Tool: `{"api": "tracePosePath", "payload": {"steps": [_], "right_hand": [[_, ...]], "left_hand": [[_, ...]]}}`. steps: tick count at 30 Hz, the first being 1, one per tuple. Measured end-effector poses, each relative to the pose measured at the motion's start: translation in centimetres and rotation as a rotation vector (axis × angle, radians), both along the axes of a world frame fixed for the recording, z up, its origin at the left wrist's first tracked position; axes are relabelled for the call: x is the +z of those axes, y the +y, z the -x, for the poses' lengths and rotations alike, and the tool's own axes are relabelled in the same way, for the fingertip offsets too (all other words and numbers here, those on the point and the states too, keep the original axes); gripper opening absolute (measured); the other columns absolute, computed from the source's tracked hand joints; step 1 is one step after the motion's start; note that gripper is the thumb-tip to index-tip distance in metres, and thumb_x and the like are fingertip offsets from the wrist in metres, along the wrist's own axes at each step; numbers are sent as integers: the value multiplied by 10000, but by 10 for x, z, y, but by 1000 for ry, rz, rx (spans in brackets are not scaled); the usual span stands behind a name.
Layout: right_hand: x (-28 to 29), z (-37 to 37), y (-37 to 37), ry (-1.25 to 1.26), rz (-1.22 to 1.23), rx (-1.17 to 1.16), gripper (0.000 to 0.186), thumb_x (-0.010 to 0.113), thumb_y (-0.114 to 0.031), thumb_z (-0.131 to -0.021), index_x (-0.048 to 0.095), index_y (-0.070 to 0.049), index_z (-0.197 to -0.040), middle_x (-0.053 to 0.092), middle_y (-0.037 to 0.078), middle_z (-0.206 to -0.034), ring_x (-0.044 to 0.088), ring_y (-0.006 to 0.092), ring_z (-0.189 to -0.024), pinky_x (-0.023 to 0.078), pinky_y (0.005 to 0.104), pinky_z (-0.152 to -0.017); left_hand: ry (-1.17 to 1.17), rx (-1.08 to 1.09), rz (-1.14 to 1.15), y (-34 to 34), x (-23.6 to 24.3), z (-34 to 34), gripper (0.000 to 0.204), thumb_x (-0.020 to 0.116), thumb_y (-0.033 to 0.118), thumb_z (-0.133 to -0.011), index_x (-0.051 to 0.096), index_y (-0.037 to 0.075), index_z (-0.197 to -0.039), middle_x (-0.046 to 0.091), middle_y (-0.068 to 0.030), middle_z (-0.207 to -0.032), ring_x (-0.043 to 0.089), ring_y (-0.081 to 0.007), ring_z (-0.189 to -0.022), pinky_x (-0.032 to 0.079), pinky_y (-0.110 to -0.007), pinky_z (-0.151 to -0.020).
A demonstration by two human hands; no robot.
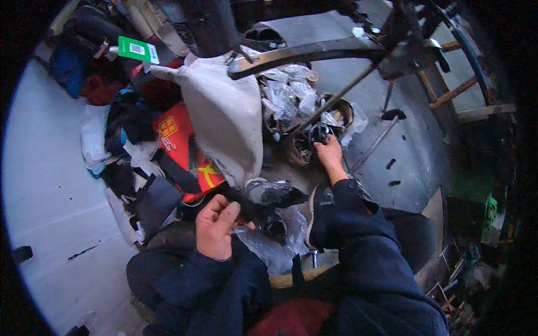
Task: The person sits on the floor and manipulates a black strap and a cylindrical motor-like component. They fold and adjust the strap, then attach it to the motor using a small metal clip, securing the connection.
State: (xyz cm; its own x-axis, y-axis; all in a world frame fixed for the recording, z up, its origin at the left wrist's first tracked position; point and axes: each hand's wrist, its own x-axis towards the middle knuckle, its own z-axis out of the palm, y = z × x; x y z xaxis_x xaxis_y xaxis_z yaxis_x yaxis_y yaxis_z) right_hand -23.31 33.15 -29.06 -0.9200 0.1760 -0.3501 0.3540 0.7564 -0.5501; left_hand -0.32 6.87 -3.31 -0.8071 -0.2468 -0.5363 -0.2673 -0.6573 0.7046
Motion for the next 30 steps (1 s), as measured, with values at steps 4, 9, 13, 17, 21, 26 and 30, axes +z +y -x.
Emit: {"api": "tracePosePath", "payload": {"steps": [4, 9, 13, 17, 21, 26, 30], "right_hand": [[-9, 9, 5, 46, 98, -87, 569, 769, -309, -775, 635, -12, -1241, 709, 175, -1179, 678, 331, -1087, 506, 412, -954], [10, 7, 7, 11, 28, -175, 470, 813, -352, -807, 701, 33, -1051, 718, 74, -906, 658, 203, -827, 501, 341, -780], [42, -26, -2, -8, 431, -224, 326, 807, -320, -826, 699, -16, -875, 598, 3, -736, 576, 135, -689, 446, 280, -649], [97, -85, -37, 125, 779, -150, 297, 725, -164, -882, 589, 27, -1064, 637, 45, -834, 591, 131, -723, 482, 281, -696], [201, -149, -55, 49, 1079, 118, 380, 698, -231, -871, 554, 8, -1129, 598, 45, -810, 597, 176, -715, 488, 317, -652], [301, -221, -42, -361, 1274, 476, 517, 552, -556, -932, 564, -49, -1032, 525, 18, -753, 520, 135, -679, 413, 265, -585], [314, -265, -28, -655, 1515, 615, 705, 460, -728, -939, 548, -50, -1113, 531, 26, -833, 502, 135, -745, 397, 246, -574]], "left_hand": [[-25, 11, -8, -1, -2, 9, 64, 572, 70, -978, 585, 18, -942, 679, -96, -888, 663, -182, -731, 581, -336, -684], [68, 67, -79, 1, -2, 16, 117, 579, 86, -990, 623, 10, -1068, 689, -84, -960, 675, -178, -809, 589, -344, -699], [176, 100, -148, -3, -1, 16, 142, 600, 109, -997, 629, 28, -1110, 697, -73, -1001, 684, -180, -859, 598, -370, -719], [289, 109, -242, -10, 2, 8, 164, 592, 126, -1005, 620, 61, -1153, 710, -96, -1037, 696, -234, -871, 595, -405, -730], [455, 49, -308, -19, 6, -1, 194, 557, 127, -1019, 614, 85, -1200, 716, -133, -1062, 704, -307, -868, 592, -468, -736], [475, 59, -257, -27, 16, -17, 111, 589, 135, -1011, 646, 93, -1096, 735, -115, -990, 715, -260, -807, 590, -421, -706], [369, 87, -196, -25, 21, -28, 77, 613, 136, -997, 641, 100, -1059, 732, -106, -965, 714, -257, -804, 585, -415, -694]]}}
